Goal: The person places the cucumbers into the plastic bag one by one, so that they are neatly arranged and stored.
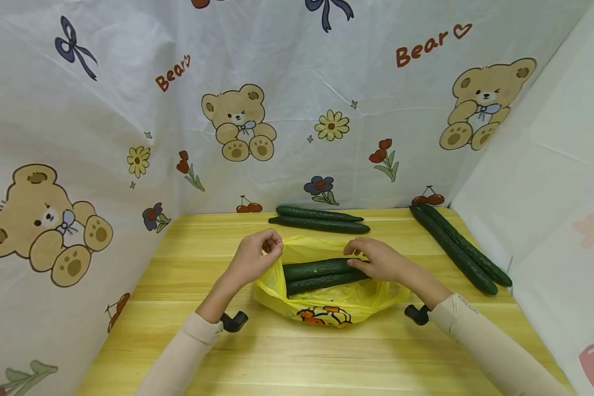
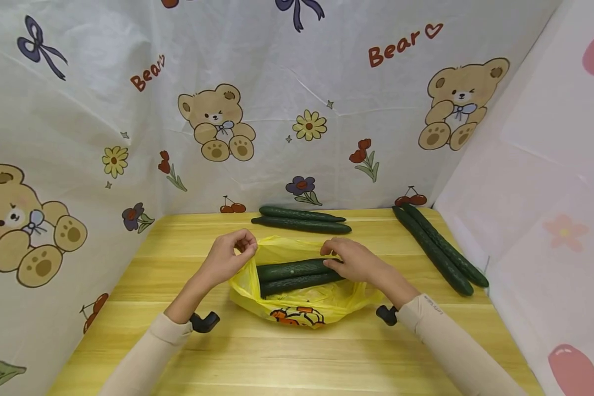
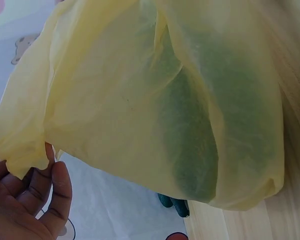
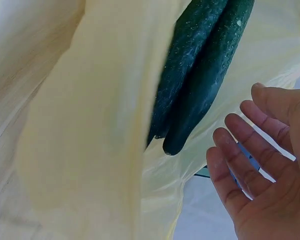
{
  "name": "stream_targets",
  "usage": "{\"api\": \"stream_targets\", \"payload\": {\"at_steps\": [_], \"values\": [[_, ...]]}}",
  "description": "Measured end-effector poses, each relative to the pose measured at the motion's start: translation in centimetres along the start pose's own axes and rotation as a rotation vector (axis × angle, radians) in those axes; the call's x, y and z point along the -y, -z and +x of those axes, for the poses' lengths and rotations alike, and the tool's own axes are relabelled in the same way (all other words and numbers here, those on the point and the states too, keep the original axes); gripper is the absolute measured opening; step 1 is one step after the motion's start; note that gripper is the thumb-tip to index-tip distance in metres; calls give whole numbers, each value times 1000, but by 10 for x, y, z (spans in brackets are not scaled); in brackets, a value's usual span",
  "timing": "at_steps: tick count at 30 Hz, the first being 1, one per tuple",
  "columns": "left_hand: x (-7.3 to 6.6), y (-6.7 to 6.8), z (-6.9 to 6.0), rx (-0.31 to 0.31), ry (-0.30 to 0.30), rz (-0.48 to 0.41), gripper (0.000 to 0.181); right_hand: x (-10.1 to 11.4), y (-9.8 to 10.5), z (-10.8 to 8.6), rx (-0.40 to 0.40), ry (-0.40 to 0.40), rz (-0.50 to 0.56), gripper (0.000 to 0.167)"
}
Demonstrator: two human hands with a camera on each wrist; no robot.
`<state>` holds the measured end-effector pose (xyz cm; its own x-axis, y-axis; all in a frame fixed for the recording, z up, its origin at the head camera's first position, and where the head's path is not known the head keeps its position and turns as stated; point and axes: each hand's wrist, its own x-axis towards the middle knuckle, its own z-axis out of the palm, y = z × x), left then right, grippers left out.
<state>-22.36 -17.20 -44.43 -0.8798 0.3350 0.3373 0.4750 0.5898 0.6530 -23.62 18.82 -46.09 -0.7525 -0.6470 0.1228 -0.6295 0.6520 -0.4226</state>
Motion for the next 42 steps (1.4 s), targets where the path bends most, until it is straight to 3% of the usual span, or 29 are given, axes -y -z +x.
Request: {"api": "stream_targets", "payload": {"at_steps": [14, 22, 34, 42], "values": [[3, -1, -2, -4, 4, -5, 10, -5, 1, -4, -1, -13, 25, 22], [5, -3, -2, -11, -3, -6, 10, -16, 8, -18, -38, -64, 47, 25], [6, -5, -2, -3, -3, -11, 10, -46, 18, -72, -240, -140, 110, 22], [5, -3, -3, -8, -2, -13, 11, -70, 27, -121, -284, -261, -3, 28]]}}
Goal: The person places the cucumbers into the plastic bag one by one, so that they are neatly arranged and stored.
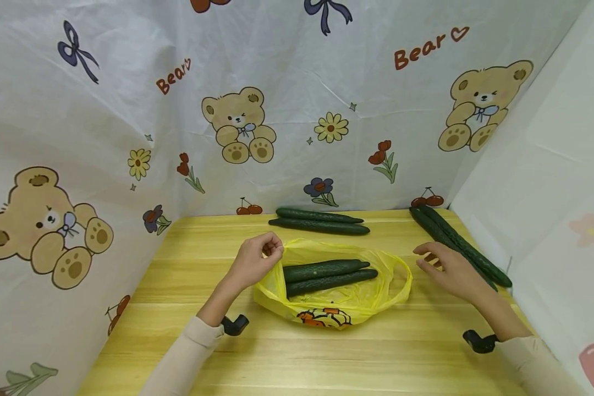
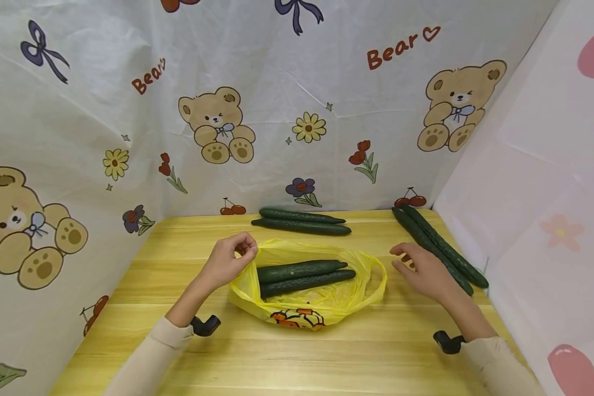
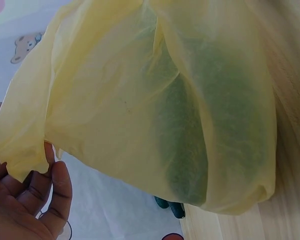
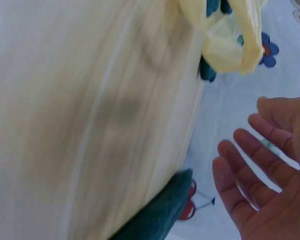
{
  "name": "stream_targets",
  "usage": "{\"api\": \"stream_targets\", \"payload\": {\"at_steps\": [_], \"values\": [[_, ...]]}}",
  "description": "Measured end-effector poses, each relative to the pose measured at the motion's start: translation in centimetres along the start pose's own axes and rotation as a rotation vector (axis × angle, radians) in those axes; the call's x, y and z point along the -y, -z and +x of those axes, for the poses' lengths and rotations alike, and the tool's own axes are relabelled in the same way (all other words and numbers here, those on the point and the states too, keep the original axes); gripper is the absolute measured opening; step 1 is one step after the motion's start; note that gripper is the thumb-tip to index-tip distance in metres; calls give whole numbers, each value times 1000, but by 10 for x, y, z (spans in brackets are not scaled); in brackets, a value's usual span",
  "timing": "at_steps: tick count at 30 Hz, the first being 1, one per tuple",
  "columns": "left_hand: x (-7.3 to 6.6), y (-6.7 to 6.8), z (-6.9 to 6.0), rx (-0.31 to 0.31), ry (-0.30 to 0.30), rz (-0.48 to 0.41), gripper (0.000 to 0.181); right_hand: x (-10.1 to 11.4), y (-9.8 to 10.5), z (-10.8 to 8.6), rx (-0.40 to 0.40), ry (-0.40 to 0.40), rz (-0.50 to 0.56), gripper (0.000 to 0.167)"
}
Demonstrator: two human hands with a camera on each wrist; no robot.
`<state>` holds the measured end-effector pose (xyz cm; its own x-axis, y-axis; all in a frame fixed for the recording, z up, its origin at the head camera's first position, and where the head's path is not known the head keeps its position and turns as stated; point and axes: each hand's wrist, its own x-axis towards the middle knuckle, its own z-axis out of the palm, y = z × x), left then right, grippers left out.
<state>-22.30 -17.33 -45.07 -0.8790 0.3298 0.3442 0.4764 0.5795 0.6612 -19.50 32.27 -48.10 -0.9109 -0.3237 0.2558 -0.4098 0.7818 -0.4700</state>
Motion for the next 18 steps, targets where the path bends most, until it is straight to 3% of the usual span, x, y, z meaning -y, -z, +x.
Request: {"api": "stream_targets", "payload": {"at_steps": [4, 9, 13, 18], "values": [[-1, 1, 0, -3, 4, 0, 11, -19, 11, -17, -12, -85, -82, 35], [0, 0, 0, 0, 3, 0, 11, -43, 22, -36, -16, -294, -203, 50], [0, -1, -1, -1, 0, -1, 11, -61, 29, -49, 6, -446, -240, 63], [-2, -1, 0, -2, 1, 0, 11, -79, 29, -62, 34, -522, -263, 68]]}}
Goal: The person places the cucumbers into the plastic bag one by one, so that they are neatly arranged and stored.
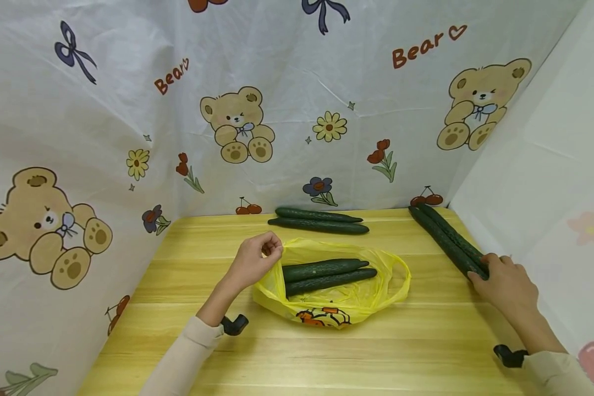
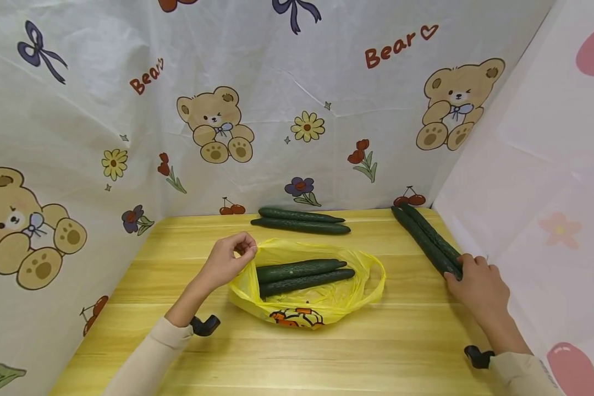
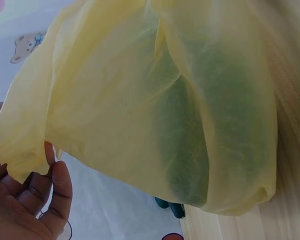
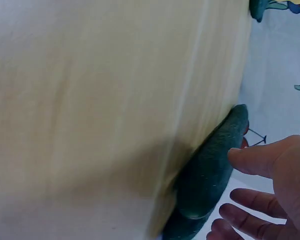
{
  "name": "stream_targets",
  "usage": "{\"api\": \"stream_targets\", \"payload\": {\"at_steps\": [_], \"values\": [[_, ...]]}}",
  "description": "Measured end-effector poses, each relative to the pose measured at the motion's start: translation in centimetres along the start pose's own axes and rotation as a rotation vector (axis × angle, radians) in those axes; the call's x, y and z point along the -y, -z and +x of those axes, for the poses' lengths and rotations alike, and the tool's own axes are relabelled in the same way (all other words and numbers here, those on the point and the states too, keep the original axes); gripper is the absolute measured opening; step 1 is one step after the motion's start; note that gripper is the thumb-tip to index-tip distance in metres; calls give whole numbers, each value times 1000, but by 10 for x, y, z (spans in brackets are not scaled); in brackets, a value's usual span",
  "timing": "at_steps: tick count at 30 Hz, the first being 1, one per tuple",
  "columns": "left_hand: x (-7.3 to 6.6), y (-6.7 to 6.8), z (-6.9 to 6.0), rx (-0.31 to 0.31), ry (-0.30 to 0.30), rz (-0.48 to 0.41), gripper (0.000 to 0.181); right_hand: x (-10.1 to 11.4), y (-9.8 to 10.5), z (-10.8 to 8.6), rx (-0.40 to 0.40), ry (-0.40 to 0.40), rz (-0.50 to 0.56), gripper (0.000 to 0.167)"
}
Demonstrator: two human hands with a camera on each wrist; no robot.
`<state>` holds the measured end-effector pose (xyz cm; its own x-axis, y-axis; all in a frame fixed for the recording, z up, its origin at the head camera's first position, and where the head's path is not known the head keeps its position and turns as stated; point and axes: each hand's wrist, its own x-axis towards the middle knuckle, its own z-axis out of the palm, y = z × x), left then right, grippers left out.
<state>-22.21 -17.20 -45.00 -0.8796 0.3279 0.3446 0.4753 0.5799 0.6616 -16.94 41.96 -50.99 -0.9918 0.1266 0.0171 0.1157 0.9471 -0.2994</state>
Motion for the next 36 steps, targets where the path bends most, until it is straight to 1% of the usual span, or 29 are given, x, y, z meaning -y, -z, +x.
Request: {"api": "stream_targets", "payload": {"at_steps": [3, 7, 12, 20, 24, 29, 36], "values": [[0, 1, 0, 0, 5, 5, 11, -7, -7, -1, 7, -1, -12, 66], [-1, 1, -1, 8, 14, 3, 11, -10, -14, -1, 34, 1, -10, 69], [-1, 1, -1, 9, 18, -1, 10, -11, -15, 2, 78, -8, -2, 75], [2, 0, -1, 1, 14, -9, 11, -11, -16, 3, 94, 5, 34, 75], [2, -1, -1, -1, 15, -14, 11, -6, -14, 3, 73, 8, 75, 76], [1, -1, -1, 3, 17, -18, 11, 1, -8, 2, 45, 5, 159, 76], [1, -2, -2, 9, 22, -26, 11, -1, -11, 4, -71, -2, 322, 67]]}}
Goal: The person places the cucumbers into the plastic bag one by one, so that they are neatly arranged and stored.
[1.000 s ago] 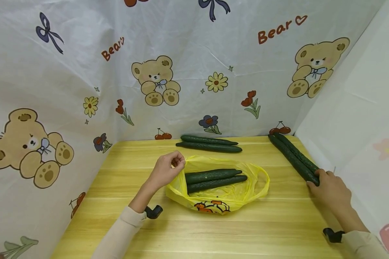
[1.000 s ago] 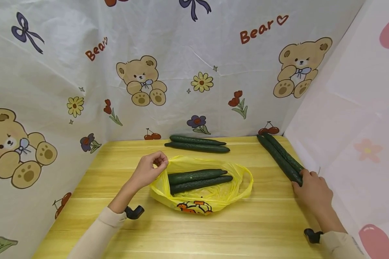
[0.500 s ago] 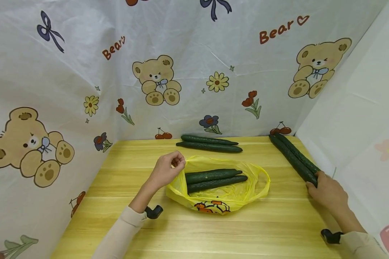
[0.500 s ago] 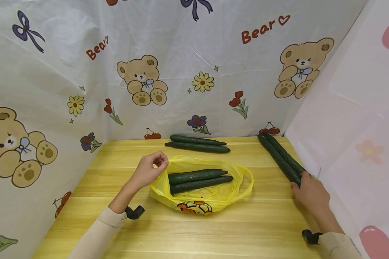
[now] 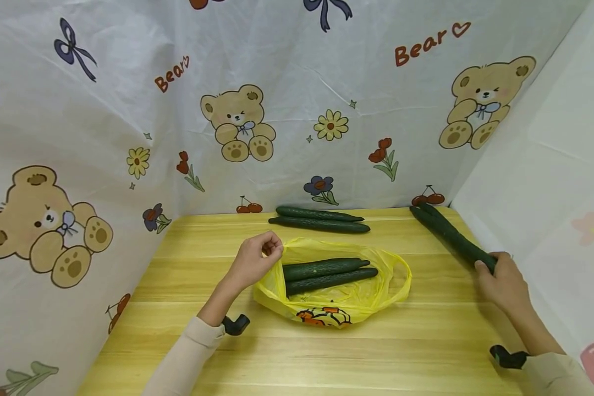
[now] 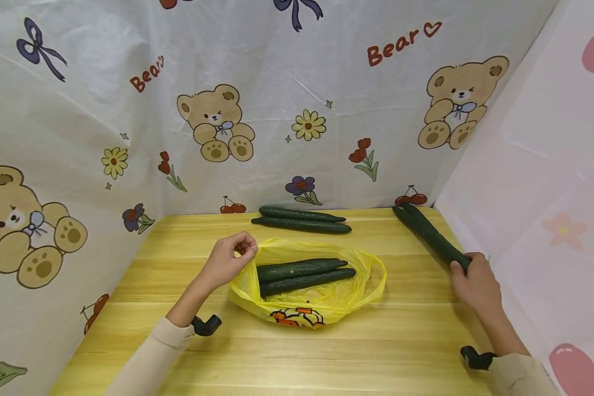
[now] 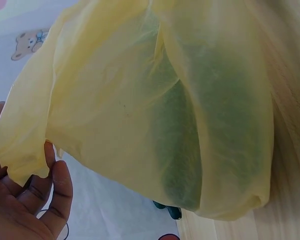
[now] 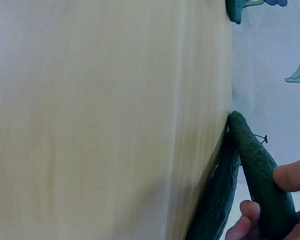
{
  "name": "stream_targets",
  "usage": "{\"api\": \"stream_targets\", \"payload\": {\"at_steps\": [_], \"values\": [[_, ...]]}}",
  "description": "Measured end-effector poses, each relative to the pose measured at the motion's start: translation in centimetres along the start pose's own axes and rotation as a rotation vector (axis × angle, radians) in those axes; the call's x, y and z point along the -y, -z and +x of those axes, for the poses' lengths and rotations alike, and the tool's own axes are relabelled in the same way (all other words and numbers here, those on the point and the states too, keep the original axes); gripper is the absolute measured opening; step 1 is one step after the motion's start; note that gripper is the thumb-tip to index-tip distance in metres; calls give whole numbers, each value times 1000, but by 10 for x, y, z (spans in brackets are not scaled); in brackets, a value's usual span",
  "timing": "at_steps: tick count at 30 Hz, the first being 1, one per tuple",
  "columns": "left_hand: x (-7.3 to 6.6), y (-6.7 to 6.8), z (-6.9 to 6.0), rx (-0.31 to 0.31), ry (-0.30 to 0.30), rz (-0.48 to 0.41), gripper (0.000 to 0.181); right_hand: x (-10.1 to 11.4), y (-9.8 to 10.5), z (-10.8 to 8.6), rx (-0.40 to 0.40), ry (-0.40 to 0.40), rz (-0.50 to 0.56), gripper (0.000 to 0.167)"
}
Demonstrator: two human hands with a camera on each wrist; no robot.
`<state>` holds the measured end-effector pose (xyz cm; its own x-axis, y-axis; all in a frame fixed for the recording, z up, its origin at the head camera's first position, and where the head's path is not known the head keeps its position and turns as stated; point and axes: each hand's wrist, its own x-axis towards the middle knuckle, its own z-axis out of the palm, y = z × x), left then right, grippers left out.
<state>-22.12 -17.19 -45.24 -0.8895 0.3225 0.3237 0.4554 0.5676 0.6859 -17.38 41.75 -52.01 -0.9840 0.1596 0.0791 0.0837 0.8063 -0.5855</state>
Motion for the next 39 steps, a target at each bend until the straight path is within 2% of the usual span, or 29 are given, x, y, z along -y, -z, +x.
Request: {"api": "stream_targets", "payload": {"at_steps": [9, 19, 32, 39], "values": [[1, -1, 0, 8, 12, -10, 11, -2, -1, 0, -48, -35, 109, 71], [-1, -2, 1, 11, 12, -4, 10, 1, 6, -2, -38, -58, 118, 72], [-2, -1, 2, 2, 5, 20, 9, 9, 16, -8, 1, -73, 145, 72], [-1, 0, 1, 7, 10, 13, 10, 7, 23, -9, 50, -91, 177, 74]]}}
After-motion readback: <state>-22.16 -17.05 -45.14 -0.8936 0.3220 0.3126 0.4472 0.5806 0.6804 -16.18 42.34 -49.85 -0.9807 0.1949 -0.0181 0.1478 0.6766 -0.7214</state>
